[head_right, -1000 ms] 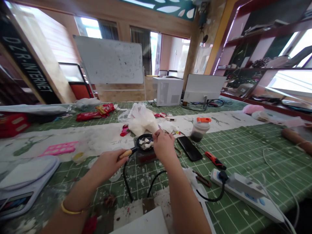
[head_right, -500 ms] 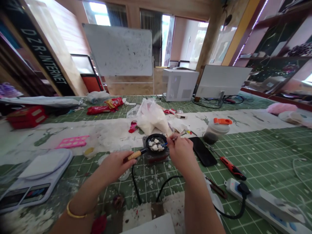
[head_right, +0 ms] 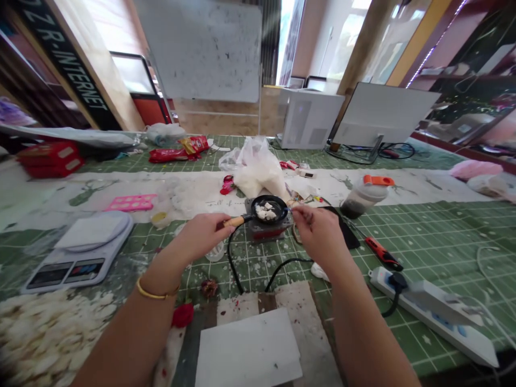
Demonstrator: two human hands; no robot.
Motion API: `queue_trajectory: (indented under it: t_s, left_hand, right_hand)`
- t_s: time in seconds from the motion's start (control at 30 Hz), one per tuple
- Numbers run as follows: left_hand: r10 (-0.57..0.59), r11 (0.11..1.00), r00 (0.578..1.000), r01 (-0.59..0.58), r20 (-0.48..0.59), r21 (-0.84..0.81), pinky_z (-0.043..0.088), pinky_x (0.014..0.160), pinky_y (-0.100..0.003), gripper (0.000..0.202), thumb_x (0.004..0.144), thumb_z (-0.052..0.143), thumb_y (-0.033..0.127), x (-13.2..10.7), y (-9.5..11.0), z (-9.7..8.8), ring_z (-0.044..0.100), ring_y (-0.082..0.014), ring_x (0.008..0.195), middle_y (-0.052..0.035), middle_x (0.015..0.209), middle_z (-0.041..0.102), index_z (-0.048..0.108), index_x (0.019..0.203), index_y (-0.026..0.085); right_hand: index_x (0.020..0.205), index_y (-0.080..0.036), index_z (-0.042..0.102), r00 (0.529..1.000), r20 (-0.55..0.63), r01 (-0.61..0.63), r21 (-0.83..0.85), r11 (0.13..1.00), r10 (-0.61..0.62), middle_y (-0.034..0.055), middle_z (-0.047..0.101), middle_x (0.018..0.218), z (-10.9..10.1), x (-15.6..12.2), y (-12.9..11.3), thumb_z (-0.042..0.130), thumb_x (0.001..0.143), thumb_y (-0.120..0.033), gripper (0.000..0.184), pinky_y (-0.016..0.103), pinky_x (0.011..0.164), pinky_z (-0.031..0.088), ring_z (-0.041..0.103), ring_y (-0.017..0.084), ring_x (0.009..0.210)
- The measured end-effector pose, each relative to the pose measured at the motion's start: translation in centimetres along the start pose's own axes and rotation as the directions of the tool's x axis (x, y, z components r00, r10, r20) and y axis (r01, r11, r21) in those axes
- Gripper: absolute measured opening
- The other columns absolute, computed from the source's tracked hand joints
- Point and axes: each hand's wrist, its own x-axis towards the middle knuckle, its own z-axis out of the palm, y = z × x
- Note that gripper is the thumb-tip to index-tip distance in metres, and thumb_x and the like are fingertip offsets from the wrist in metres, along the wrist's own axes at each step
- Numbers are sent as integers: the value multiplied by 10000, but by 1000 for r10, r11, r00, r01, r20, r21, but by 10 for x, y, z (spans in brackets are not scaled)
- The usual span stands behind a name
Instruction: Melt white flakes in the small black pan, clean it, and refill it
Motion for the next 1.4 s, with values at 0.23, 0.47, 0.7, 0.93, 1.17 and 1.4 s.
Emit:
queue_trajectory:
  t_s: [0.23, 0.47, 0.7, 0.93, 1.17, 1.4]
  left_hand:
    - [22, 1000, 1000, -22, 0, 1, 269, 528, -241, 320, 819, 356, 407, 1, 2, -1, 539, -166, 645, -39, 740, 629, 601, 822, 202]
    - [1, 1000, 999, -1, 32, -8, 267, 527, -242, 333, 813, 340, 439, 2, 0, -2, 546, -181, 651, -30, 718, 623, 592, 847, 223]
    - [-15, 999, 1000, 16, 23, -35, 292, 540, -244, 338, 801, 353, 443, 6, 1, 3, 561, -184, 667, -25, 723, 633, 606, 882, 233]
    - [-21, 994, 1000, 19, -18, -104, 357, 560, -256, 374, 786, 381, 452, 5, -4, 6, 584, -195, 688, -43, 777, 653, 622, 960, 224]
    - [-43, 962, 867, -99, -496, -255, 428, 797, -293, 337, 773, 479, 405, -1, 5, -1, 550, -203, 956, -65, 1040, 594, 602, 997, 186]
    - [-61, 734, 817, -352, -573, -581, 430, 840, -260, 158, 772, 540, 287, -27, 31, -14, 559, -149, 926, -18, 979, 614, 616, 885, 207]
  right_hand:
    - [975, -226, 612, 982, -147, 115, -7, 993, -115, 39, 656, 911, -21, -58, 31, 506, 800, -243, 206, 337, 781, 443, 587, 180, 860]
    - [1058, -252, 562, 950, 157, 297, -172, 939, -271, 60, 649, 947, 11, -128, 49, 514, 754, -194, 314, 490, 884, 400, 589, 236, 901]
    - [1077, -199, 554, 988, 156, 39, -300, 953, 8, 107, 598, 1093, 0, -88, 69, 454, 798, -429, 375, 436, 886, 384, 527, 269, 1033]
    - [1228, -104, 400, 732, 188, -454, -582, 675, 654, 210, 477, 1196, 24, 34, 142, 517, 710, -387, 602, 469, 850, 355, 454, 372, 1092]
    - [1251, -115, 353, 650, 228, -507, -581, 637, 725, 236, 443, 1223, 52, 57, 178, 569, 633, -450, 735, 468, 865, 341, 426, 376, 1136]
    - [1251, -72, 329, 679, 280, -483, -525, 701, 678, 242, 491, 1164, 47, 63, 191, 621, 567, -493, 855, 394, 823, 388, 492, 344, 1068]
